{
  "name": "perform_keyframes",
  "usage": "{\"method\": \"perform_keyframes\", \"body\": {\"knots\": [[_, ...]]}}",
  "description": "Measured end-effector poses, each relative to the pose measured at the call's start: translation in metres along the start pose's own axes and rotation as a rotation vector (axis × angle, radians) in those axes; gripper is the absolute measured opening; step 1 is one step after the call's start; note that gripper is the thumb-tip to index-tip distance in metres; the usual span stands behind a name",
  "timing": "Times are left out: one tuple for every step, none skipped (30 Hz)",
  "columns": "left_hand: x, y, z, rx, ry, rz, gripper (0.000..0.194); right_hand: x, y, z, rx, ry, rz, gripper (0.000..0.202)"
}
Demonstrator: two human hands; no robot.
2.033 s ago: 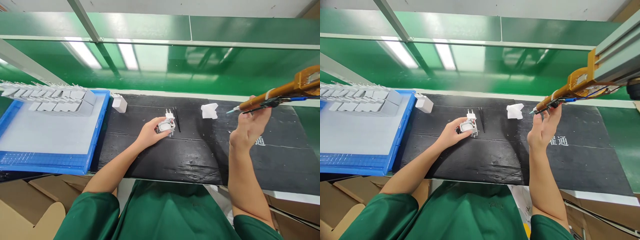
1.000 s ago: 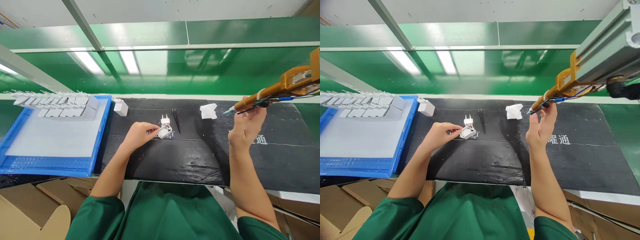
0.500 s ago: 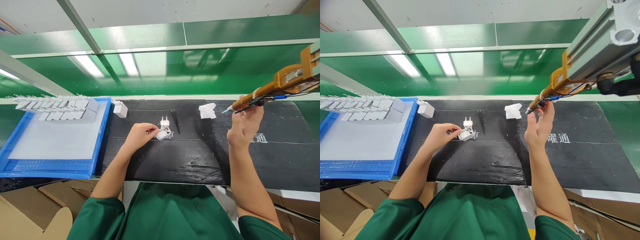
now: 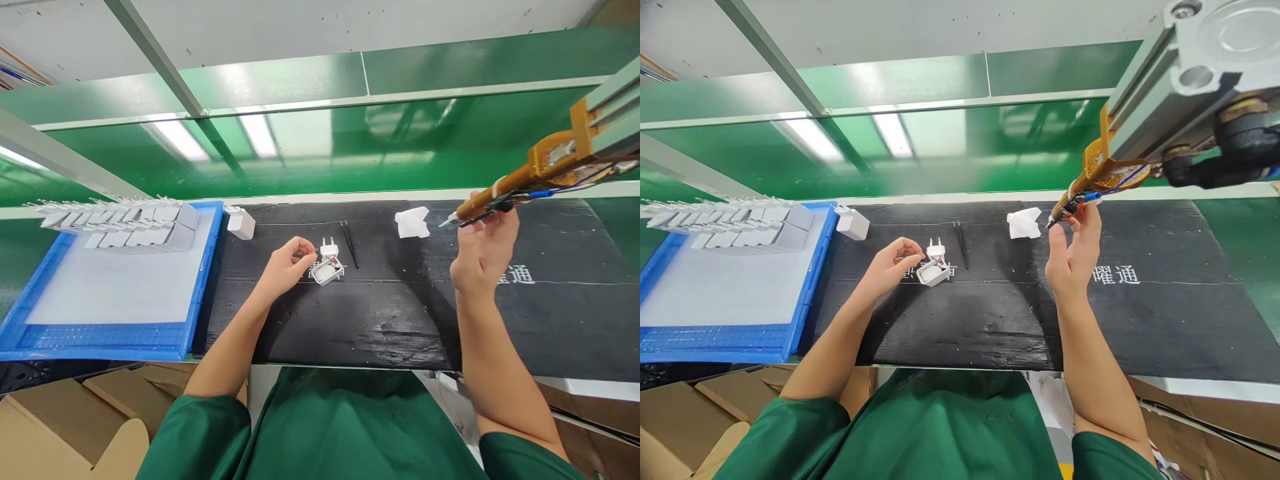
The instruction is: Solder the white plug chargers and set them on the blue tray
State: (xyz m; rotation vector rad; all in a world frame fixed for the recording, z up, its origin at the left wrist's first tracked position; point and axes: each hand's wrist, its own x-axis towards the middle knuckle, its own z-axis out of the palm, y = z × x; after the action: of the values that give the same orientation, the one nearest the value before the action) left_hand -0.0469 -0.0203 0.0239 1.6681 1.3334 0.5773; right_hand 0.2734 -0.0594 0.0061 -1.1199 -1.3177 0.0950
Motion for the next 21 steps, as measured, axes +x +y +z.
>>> {"method": "perform_keyframes", "body": {"knots": [[0.002,-0.001,0.0,-0.001,-0.038,-0.01,0.031,0.0,0.0,0.0,0.01,-0.001,0.0,0.052],[0.005,-0.002,0.002,0.004,-0.088,-0.011,0.04,0.0,0.0,0.0,0.017,-0.003,0.004,0.052],[0.008,-0.003,0.005,0.0,-0.138,-0.002,0.049,-0.001,0.0,0.001,0.018,-0.002,0.014,0.053],[0.01,-0.004,0.008,-0.018,-0.182,0.02,0.057,-0.001,0.0,0.001,0.014,0.002,0.031,0.053],[0.013,-0.004,0.013,-0.052,-0.217,0.049,0.063,-0.001,0.001,0.001,0.007,0.009,0.051,0.053],[0.015,-0.005,0.017,-0.102,-0.244,0.079,0.066,-0.002,0.001,0.001,-0.001,0.015,0.069,0.053],[0.016,-0.005,0.022,-0.161,-0.265,0.101,0.066,-0.002,0.002,0.001,-0.006,0.022,0.08,0.053],[0.018,-0.005,0.026,-0.216,-0.283,0.114,0.063,-0.002,0.003,0.001,-0.006,0.029,0.079,0.052],[0.018,-0.005,0.029,-0.254,-0.291,0.12,0.058,-0.002,0.003,0.002,-0.002,0.034,0.067,0.051],[0.018,-0.006,0.031,-0.273,-0.283,0.122,0.053,-0.002,0.003,0.002,0.005,0.035,0.05,0.05],[0.018,-0.006,0.033,-0.273,-0.256,0.131,0.047,-0.002,0.003,0.002,0.009,0.035,0.032,0.048],[0.017,-0.006,0.034,-0.254,-0.216,0.151,0.042,-0.002,0.002,0.003,0.011,0.032,0.019,0.047],[0.016,-0.006,0.034,-0.218,-0.169,0.179,0.038,-0.002,0.001,0.003,0.01,0.028,0.012,0.046],[0.015,-0.005,0.034,-0.17,-0.125,0.207,0.035,-0.002,0.001,0.004,0.009,0.026,0.011,0.045],[0.014,-0.005,0.033,-0.114,-0.093,0.227,0.034,-0.002,0.0,0.004,0.007,0.024,0.012,0.045],[0.014,-0.004,0.032,-0.056,-0.076,0.236,0.035,-0.002,-0.001,0.004,0.005,0.022,0.014,0.045],[0.013,-0.003,0.031,-0.003,-0.072,0.237,0.037,-0.002,-0.001,0.004,0.003,0.021,0.019,0.046],[0.012,-0.001,0.029,0.047,-0.079,0.24,0.039,-0.003,-0.001,0.004,-0.003,0.021,0.027,0.046],[0.011,0.001,0.026,0.094,-0.093,0.249,0.041,-0.003,-0.001,0.004,-0.01,0.024,0.037,0.046],[0.009,0.003,0.023,0.14,-0.113,0.267,0.043,-0.003,-0.001,0.004,-0.017,0.026,0.047,0.047],[0.008,0.005,0.019,0.183,-0.139,0.295,0.047,-0.004,-0.001,0.004,-0.025,0.028,0.055,0.047]]}}
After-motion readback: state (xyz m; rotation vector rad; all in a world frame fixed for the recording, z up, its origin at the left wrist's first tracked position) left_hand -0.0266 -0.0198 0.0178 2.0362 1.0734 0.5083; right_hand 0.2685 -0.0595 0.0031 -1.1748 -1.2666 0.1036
